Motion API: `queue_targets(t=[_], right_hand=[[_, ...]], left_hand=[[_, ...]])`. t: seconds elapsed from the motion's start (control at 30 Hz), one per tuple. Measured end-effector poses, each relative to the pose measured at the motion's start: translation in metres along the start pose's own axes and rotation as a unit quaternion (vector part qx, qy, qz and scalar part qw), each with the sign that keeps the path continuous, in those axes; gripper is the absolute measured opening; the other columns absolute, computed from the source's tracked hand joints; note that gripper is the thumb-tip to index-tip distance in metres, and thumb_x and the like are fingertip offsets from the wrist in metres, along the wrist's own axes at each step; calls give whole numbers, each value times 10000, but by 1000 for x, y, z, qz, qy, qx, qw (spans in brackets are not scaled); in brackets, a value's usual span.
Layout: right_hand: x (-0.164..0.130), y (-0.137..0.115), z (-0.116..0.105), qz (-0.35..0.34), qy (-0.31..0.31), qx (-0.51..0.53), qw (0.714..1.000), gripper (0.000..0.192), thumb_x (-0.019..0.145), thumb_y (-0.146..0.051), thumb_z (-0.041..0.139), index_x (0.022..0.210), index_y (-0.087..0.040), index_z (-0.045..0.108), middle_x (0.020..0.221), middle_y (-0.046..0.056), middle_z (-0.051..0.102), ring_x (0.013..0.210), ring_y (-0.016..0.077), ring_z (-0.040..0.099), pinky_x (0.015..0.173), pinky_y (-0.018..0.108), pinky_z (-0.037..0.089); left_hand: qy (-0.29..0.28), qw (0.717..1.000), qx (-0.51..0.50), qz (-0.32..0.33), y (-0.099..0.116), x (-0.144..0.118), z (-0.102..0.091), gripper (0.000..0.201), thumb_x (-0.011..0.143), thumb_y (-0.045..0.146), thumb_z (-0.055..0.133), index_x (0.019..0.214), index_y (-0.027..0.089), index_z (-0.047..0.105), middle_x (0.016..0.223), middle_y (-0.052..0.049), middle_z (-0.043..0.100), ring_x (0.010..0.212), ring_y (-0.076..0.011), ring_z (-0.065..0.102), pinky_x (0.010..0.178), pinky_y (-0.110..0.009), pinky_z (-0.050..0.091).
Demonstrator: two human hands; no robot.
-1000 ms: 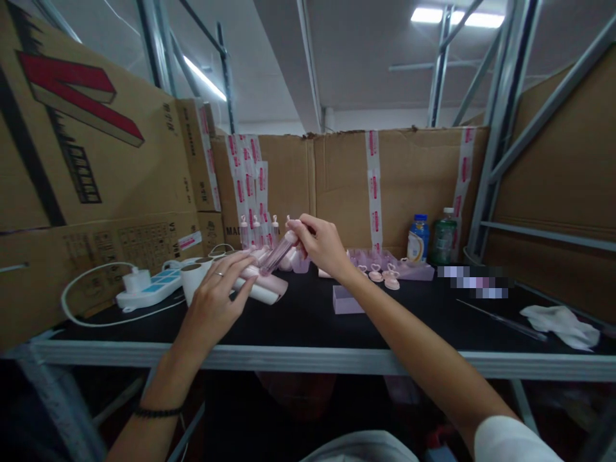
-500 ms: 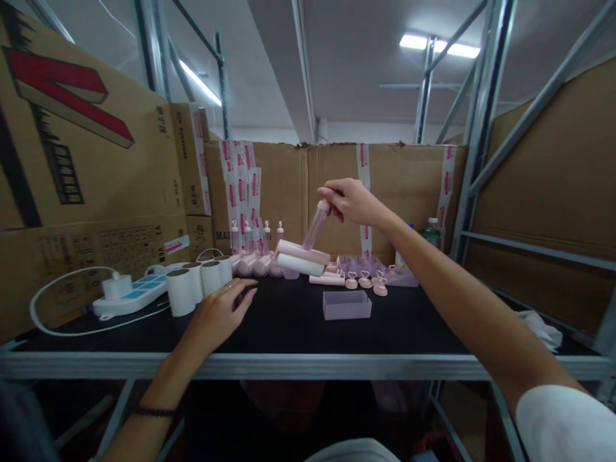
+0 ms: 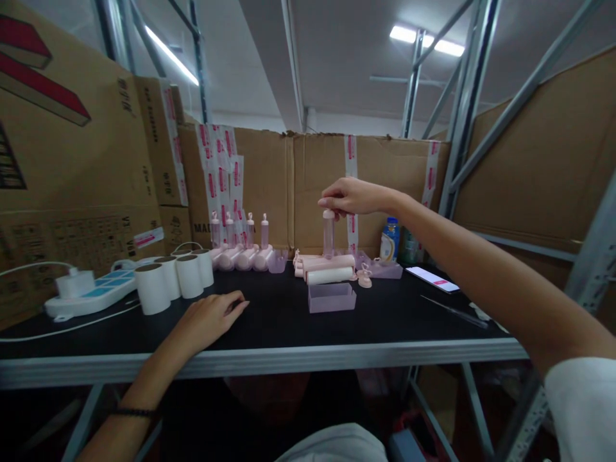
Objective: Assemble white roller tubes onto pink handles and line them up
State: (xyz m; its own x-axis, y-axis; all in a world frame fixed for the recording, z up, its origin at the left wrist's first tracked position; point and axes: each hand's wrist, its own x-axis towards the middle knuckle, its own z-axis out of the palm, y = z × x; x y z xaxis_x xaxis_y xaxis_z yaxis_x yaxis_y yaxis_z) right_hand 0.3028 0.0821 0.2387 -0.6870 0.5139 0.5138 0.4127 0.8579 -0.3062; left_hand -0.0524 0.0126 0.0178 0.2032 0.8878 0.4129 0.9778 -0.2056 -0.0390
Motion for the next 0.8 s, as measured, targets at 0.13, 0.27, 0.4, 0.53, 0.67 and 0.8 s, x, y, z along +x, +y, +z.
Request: queue_targets(t=[0.13, 0.27, 0.4, 0.53, 0.67, 0.8], right_hand=[[-5, 5, 2, -20, -63, -43, 997, 387, 942, -405, 647, 629, -178, 638, 515, -50, 577, 458, 63, 468, 492, 237, 305], [-8, 10, 2, 14, -52, -8, 999, 361, 872, -426, 732, 630, -169, 657, 529, -36, 596, 461, 72, 485, 496, 245, 309], [-9, 14, 5, 21, -54, -6, 998, 366, 869, -430, 737, 638, -155, 664, 527, -26, 596, 458, 68, 471, 502, 247, 305], [-12, 18, 8, -3, -93, -95, 991, 443, 988, -460, 565, 675, -157, 643, 571, -17, 594, 499, 76, 474, 531, 250, 317], [-13, 21, 11, 9, -124, -135, 983, 465, 1015, -491, 493, 727, -155, 634, 614, -3, 596, 538, 93, 488, 560, 256, 347], [-13, 24, 14, 17, -134, -132, 982, 470, 1011, -517, 483, 741, -159, 627, 628, 4, 599, 554, 104, 504, 568, 259, 363]], left_hand=[[4, 1000, -12, 1, -1, 0, 0, 357, 1024, 429, 394, 1058, 248, 700, 936, -100, 779, 886, -285, 757, 733, -337, 505], [-6, 1000, -1, -1, 0, 0, -2, 366, 1032, 423, 378, 1075, 241, 692, 942, -107, 778, 889, -294, 759, 735, -347, 507], [-9, 1000, 7, -2, 0, 0, -1, 363, 1039, 422, 372, 1100, 247, 684, 957, -97, 778, 911, -278, 757, 748, -334, 505], [-15, 1000, 6, -5, 1, 0, -2, 371, 1040, 435, 366, 1101, 245, 678, 963, -94, 776, 923, -282, 754, 747, -333, 501], [-26, 1000, 6, -16, 3, 0, -3, 363, 1035, 442, 373, 1099, 248, 673, 989, -95, 773, 928, -296, 750, 753, -348, 503], [-21, 1000, 4, -13, 3, 0, -2, 365, 1036, 442, 373, 1104, 247, 675, 996, -99, 772, 937, -310, 747, 765, -363, 505]])
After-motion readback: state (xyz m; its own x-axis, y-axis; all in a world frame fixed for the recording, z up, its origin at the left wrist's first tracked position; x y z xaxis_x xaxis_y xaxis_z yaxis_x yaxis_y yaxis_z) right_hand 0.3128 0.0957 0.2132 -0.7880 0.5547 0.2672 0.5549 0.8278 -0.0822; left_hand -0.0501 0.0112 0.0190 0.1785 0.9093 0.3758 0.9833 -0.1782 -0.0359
